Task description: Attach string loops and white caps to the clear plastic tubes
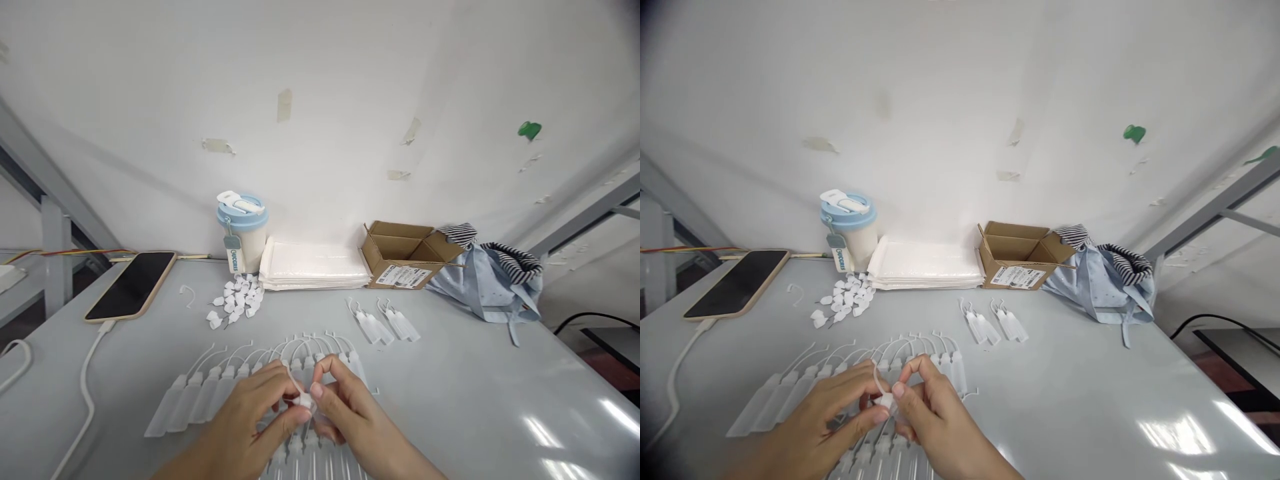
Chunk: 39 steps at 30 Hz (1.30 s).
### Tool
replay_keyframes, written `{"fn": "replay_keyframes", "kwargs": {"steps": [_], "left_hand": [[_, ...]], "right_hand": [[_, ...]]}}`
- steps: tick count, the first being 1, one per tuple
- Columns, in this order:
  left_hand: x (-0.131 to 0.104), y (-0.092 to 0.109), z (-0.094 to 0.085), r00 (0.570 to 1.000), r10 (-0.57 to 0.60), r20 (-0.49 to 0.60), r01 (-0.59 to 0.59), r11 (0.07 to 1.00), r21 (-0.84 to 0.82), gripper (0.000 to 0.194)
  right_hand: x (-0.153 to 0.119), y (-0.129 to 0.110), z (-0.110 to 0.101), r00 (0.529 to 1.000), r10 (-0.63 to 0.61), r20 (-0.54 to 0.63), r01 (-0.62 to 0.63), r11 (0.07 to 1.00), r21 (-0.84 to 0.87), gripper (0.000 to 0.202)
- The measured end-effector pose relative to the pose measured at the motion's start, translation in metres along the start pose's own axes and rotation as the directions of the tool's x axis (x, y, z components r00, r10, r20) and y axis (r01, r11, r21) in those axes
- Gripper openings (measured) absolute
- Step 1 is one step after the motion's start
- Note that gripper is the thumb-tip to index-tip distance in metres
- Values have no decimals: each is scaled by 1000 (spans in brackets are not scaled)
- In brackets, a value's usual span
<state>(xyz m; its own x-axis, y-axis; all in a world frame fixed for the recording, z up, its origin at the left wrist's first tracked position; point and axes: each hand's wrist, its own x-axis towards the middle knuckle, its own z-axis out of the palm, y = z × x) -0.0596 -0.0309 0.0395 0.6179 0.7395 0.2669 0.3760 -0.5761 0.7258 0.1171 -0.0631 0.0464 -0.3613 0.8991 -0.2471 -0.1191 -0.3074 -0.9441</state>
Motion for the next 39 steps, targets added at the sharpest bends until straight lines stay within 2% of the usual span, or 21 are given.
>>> {"fn": "replay_keyframes", "kwargs": {"steps": [4,9,12,15,19,23,26,30,35,39], "left_hand": [[-3,-1,-1,999,32,-15,-32,999,-5,15],[-2,3,-4,999,-26,24,28,996,-79,11],[-1,6,-5,992,-113,51,118,989,-89,16],[-2,6,-4,978,-192,77,194,981,-25,30],[-3,3,-2,982,-162,98,163,987,-8,32],[-6,1,-2,996,-87,23,89,995,-54,13],[-5,2,-5,999,-50,13,51,995,-83,17],[-2,7,-8,995,-97,4,97,990,-103,13],[0,10,-7,974,-218,65,222,974,-48,29],[-3,8,-6,981,-190,41,194,975,-107,15]], "right_hand": [[2,1,0,1000,-2,18,2,1000,22,37],[1,1,-1,1000,-3,22,2,1000,25,34],[-1,3,-1,1000,-1,14,1,1000,28,31],[-3,3,-1,1000,0,10,0,1000,23,30],[-2,1,0,1000,8,6,-9,999,34,34],[0,-2,0,1000,16,-13,-16,1000,23,39],[1,-3,0,999,31,-16,-30,999,21,41],[1,-2,1,999,41,-11,-41,999,26,40],[0,0,0,1000,28,-5,-28,999,22,36],[-1,0,0,1000,27,-8,-27,1000,15,36]]}}
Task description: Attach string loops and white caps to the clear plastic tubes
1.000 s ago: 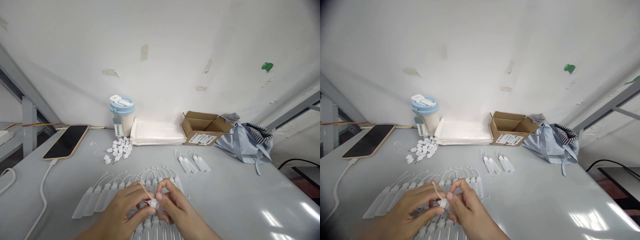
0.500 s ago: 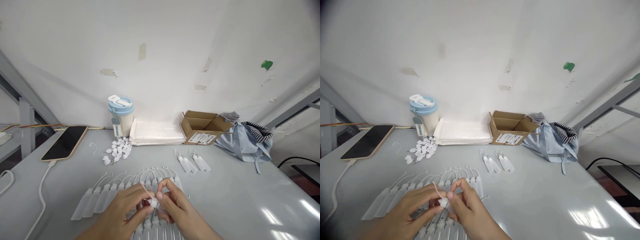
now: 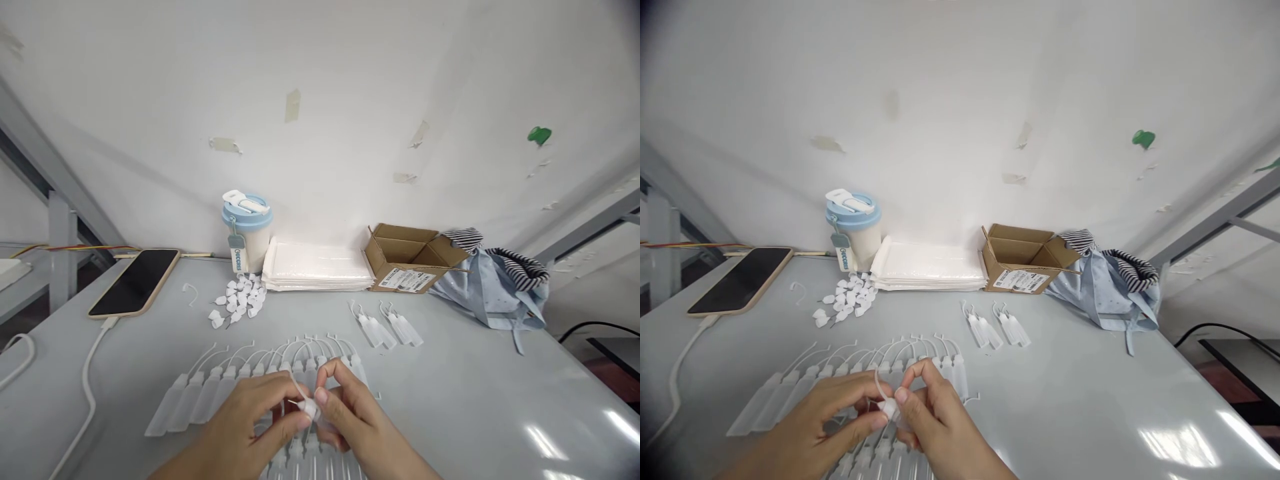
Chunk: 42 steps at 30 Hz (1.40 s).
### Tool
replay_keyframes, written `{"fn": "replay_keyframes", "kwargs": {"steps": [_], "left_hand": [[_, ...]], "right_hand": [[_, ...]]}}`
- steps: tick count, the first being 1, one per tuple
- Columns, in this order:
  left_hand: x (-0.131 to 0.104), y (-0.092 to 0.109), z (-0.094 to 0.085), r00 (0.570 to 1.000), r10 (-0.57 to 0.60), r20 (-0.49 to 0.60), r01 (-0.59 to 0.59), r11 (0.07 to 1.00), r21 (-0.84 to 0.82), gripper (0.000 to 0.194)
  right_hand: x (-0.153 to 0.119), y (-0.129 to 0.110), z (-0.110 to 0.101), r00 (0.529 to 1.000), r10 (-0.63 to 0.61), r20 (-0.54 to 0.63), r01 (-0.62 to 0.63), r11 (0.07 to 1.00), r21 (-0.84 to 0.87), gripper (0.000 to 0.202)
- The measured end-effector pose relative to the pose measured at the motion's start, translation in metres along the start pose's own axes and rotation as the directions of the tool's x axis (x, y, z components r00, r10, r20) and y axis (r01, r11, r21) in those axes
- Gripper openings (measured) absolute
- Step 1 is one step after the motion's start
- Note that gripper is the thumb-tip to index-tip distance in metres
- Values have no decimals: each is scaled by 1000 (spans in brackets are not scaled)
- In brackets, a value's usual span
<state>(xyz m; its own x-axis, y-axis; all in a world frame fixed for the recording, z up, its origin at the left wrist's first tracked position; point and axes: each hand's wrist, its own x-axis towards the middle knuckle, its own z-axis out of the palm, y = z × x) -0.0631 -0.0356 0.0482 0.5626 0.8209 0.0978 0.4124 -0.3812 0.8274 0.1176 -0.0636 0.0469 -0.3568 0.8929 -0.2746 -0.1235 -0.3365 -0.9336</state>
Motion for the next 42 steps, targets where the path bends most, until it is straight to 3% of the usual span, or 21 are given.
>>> {"fn": "replay_keyframes", "kwargs": {"steps": [5,10,16,20,23,28,34,38,42], "left_hand": [[-2,0,-1,1000,11,-25,-12,1000,-21,13],[0,2,2,997,-65,31,64,998,5,28],[0,-1,1,997,71,24,-69,996,-59,11],[1,1,0,996,-6,93,16,994,-109,10],[1,1,1,991,-36,132,45,997,-65,25],[-2,-1,4,996,16,93,-13,999,-34,6],[-2,-5,4,989,141,39,-137,988,-75,15],[-7,-2,4,1000,9,-30,-11,998,-64,13],[-5,3,3,998,-65,24,65,998,-3,20]], "right_hand": [[-2,-3,2,1000,-5,12,5,1000,10,36],[-1,1,-1,999,-35,29,34,999,25,30],[0,-1,0,999,-33,4,34,999,-2,37],[-2,2,1,999,-33,11,33,998,-46,35],[-1,8,-1,998,-51,29,53,995,-84,34],[0,11,-4,999,-12,-32,9,993,-115,37],[-2,2,-5,1000,7,-16,-10,980,-197,35],[-1,4,-5,995,-50,-81,31,975,-220,37],[1,11,-4,989,-114,-92,82,952,-295,34]]}}
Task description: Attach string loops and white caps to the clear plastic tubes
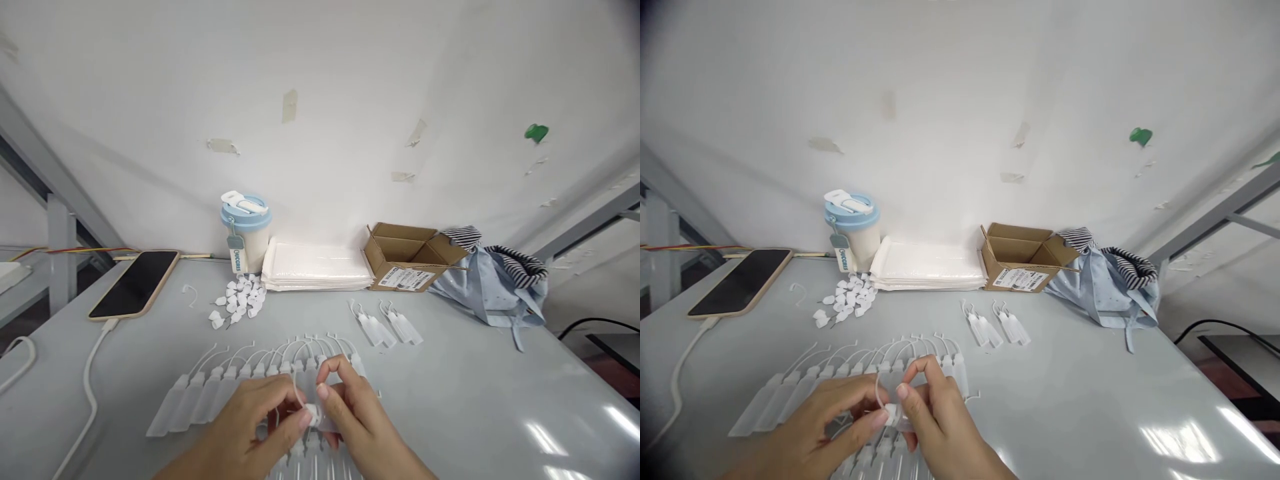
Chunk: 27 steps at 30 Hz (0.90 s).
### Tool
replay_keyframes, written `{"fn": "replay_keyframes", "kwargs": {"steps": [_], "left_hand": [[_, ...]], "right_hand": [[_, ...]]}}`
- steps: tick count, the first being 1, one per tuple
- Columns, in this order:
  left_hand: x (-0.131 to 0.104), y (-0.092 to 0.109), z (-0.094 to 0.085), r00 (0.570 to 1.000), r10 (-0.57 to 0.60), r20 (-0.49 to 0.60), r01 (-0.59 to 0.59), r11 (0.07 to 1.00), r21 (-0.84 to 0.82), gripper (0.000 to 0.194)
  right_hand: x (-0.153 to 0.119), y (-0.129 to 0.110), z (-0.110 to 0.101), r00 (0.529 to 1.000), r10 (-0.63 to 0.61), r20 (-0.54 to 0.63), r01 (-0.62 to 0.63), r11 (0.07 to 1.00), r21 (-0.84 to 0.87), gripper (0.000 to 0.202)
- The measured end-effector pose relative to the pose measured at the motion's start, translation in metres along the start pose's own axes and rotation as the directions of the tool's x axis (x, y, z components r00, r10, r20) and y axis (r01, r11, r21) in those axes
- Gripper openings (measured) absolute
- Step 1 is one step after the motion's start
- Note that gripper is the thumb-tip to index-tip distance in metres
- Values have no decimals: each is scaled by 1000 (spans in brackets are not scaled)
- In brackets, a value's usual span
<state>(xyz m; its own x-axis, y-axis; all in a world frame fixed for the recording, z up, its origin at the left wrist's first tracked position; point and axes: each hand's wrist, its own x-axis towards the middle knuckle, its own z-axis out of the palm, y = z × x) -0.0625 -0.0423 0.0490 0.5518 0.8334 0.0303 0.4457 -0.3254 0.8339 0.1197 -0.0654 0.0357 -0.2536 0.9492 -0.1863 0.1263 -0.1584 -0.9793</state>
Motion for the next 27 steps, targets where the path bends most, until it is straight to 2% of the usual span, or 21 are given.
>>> {"fn": "replay_keyframes", "kwargs": {"steps": [3,9,14,18,23,25,27], "left_hand": [[5,3,-2,1000,-2,-9,2,1000,5,30],[10,1,-6,978,-206,-19,198,959,-201,36],[10,-1,-4,984,-176,-28,166,963,-210,37],[9,0,-1,986,-169,-12,161,957,-239,34],[8,-6,-1,998,-36,-46,29,990,-141,22],[8,-11,-1,995,64,-72,-70,994,-81,15],[9,-15,-1,972,203,-115,-205,979,-9,8]], "right_hand": [[-1,1,0,999,-33,6,33,999,-27,33],[-3,0,-6,989,-90,-118,65,978,-197,33],[-4,2,-8,971,-207,-123,164,942,-293,29],[-2,2,-8,969,-220,-115,184,947,-262,30],[2,-5,-8,985,-140,-98,132,988,-81,37],[3,-8,-8,991,-104,-79,104,995,-1,39],[4,-9,-8,996,-62,-63,67,996,67,41]]}}
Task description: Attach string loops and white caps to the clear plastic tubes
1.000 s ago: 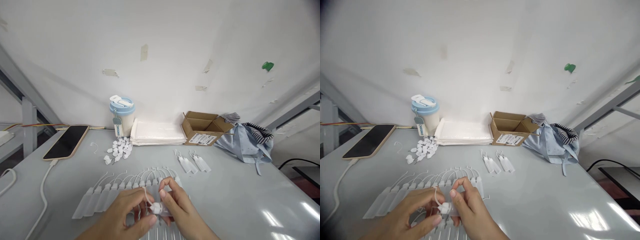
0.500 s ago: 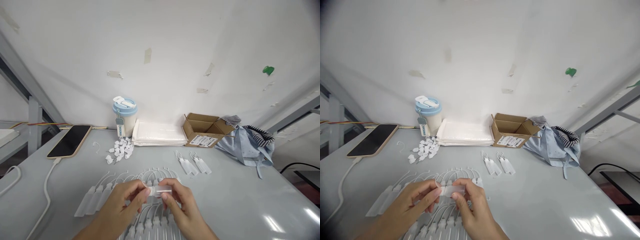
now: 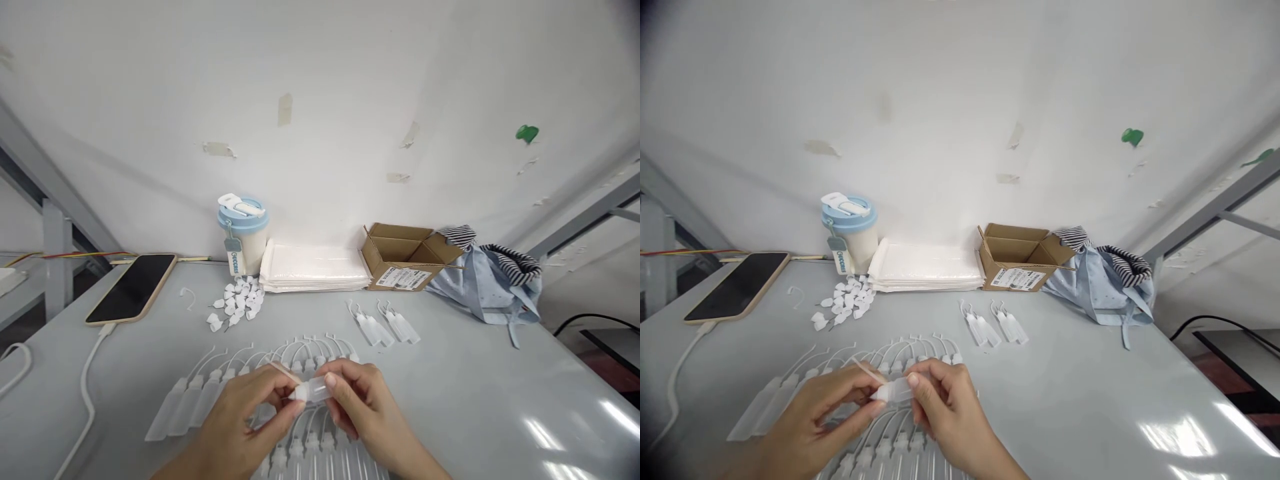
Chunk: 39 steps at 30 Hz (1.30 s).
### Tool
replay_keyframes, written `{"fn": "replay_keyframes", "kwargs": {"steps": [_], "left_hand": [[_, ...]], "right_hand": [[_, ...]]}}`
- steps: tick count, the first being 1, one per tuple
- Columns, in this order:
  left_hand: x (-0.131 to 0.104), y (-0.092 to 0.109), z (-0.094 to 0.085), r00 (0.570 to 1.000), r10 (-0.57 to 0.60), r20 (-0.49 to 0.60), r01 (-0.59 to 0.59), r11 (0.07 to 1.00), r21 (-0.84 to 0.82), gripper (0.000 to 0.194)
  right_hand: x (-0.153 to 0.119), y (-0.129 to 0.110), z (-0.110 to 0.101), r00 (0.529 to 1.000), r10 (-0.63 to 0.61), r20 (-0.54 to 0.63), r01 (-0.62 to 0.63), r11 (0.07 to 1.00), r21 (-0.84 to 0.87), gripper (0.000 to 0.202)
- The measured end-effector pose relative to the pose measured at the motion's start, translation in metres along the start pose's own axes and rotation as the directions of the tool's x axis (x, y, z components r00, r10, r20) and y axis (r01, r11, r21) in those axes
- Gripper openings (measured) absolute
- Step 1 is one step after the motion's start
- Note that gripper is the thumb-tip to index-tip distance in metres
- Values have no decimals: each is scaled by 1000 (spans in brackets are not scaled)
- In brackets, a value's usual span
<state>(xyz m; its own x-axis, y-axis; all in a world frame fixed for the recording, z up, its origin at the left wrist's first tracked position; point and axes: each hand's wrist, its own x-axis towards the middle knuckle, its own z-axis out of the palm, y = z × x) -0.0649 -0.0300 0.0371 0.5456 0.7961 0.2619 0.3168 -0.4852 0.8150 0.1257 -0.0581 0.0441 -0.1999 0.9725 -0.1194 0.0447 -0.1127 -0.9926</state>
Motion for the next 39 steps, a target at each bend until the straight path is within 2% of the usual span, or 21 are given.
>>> {"fn": "replay_keyframes", "kwargs": {"steps": [3,6,9,11,14,18,21,23,24,26,27,29,31,35,37,39], "left_hand": [[-1,-4,2,975,206,-84,-199,976,86,17],[-1,-4,3,961,251,-114,-238,964,117,21],[0,-1,2,986,153,-69,-149,987,65,16],[-1,0,1,998,46,-45,-44,999,32,12],[-2,3,0,996,-88,-5,88,995,55,15],[0,1,1,989,-141,48,136,986,93,25],[5,-9,-6,986,-147,80,136,982,131,25],[9,-21,-16,974,-222,39,209,955,211,28],[11,-28,-23,964,-265,-30,263,928,265,31],[14,-43,-37,925,-292,-244,370,840,397,38],[15,-51,-44,917,-268,-295,381,804,455,39],[17,-67,-55,924,-190,-331,354,749,560,42],[17,-80,-61,940,-133,-315,310,718,623,44],[16,-93,-61,938,-152,-311,327,682,655,44],[16,-94,-59,936,-171,-308,339,676,654,44],[17,-92,-58,937,-184,-298,340,685,645,44]], "right_hand": [[1,0,-1,999,42,22,-44,997,59,42],[1,1,-2,999,34,42,-37,996,79,42],[0,2,-3,1000,5,31,-7,997,74,40],[-1,1,-3,999,-13,36,11,999,53,37],[-3,3,-3,998,-34,51,34,999,12,35],[-4,6,-4,996,-84,39,89,985,-148,30],[-3,8,-7,971,-240,-14,216,896,-388,25],[0,9,-12,918,-392,-62,301,790,-534,24],[3,10,-16,888,-450,-97,314,745,-589,23],[8,12,-28,834,-514,-201,263,691,-673,22],[11,13,-35,807,-529,-262,212,674,-708,21],[16,15,-51,749,-559,-355,110,634,-765,21],[21,20,-66,715,-572,-403,31,601,-799,20],[30,32,-84,714,-530,-457,-68,598,-798,16],[33,38,-85,734,-533,-422,-64,565,-823,10],[35,41,-81,743,-568,-355,-39,493,-869,4]]}}
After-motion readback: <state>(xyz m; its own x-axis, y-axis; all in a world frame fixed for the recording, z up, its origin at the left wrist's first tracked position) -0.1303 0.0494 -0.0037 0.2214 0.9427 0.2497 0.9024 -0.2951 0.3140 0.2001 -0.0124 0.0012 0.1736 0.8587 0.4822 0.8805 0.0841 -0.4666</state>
